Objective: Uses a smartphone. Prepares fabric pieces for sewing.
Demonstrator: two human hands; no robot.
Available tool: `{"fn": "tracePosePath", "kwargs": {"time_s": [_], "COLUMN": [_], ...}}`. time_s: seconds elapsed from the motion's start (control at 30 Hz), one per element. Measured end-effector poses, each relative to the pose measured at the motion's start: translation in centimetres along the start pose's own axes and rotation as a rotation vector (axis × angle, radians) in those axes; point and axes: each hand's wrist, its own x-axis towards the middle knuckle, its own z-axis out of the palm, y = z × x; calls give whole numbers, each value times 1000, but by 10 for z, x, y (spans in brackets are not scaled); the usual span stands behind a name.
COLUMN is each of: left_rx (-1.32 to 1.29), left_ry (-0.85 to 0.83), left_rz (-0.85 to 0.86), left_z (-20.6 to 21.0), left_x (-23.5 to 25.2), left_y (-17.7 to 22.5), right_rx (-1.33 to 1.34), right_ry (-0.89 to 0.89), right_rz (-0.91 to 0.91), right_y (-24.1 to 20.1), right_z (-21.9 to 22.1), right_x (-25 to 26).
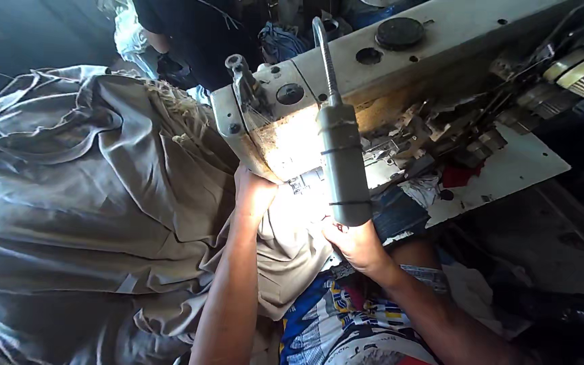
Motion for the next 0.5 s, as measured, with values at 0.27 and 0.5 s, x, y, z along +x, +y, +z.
{"fn": "tracePosePath", "kwargs": {"time_s": [0.27,0.5], "left_rx": [-16,235], "left_ry": [14,266], "left_rz": [-19,-82], "left_z": [-5,-24], "left_x": [-17,-141], "left_y": [9,-6], "right_rx": [-157,-323], "right_ry": [-158,-307], "right_rz": [12,-61], "right_y": [6,11], "right_z": [7,-15], "right_x": [-15,-47]}}
